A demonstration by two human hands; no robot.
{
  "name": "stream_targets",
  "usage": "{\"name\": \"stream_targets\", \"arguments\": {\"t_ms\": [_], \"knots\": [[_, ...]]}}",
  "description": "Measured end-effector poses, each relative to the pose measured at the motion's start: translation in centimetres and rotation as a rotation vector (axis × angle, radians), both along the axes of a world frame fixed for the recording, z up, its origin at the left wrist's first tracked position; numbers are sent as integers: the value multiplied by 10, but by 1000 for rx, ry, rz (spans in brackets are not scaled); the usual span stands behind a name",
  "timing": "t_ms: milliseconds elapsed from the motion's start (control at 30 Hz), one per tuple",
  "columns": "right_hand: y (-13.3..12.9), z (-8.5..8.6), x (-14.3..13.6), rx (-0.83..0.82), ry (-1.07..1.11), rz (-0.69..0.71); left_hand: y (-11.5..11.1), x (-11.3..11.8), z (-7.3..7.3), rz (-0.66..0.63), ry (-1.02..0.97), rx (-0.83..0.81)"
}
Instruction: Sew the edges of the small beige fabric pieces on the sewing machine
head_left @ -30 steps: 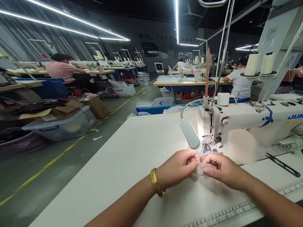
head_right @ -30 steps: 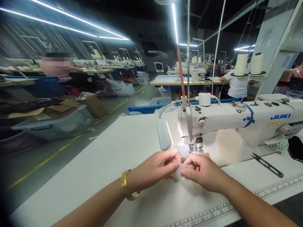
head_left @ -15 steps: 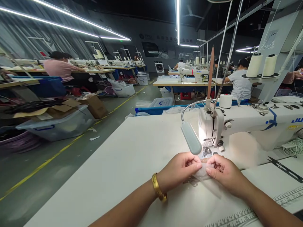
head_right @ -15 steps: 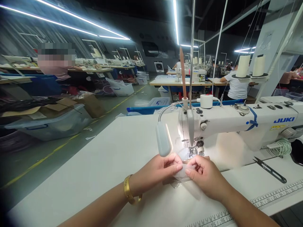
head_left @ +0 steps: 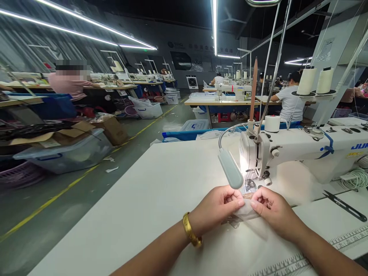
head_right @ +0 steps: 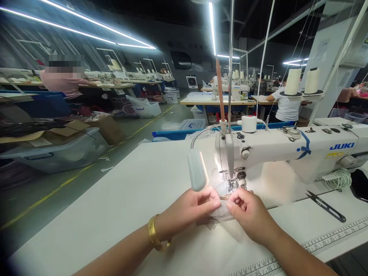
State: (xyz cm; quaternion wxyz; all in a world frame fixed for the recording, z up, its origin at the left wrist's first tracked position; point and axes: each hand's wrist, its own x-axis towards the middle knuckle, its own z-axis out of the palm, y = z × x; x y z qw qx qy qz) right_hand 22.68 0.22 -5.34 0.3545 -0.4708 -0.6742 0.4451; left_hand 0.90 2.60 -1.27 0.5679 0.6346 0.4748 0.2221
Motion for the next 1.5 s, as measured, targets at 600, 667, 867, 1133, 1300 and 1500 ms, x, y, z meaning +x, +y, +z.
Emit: {"name": "stream_targets", "arguments": {"t_ms": [600,667,867,1133,1300,1500], "knots": [[-40,30,-12,-122,-32,100,-7,-20,48,-328,78,102],[-41,31,-19,-118,-106,84,0,-17,53,-340,226,256],[-21,5,-19,193,-598,-26,36,16,17,-291,536,380],[3,3,17,427,-504,104,54,23,6,-365,593,394],[8,-11,12,646,-494,212,63,21,9,-366,653,483],[4,-19,10,677,-503,180,45,9,10,-106,691,875]]}}
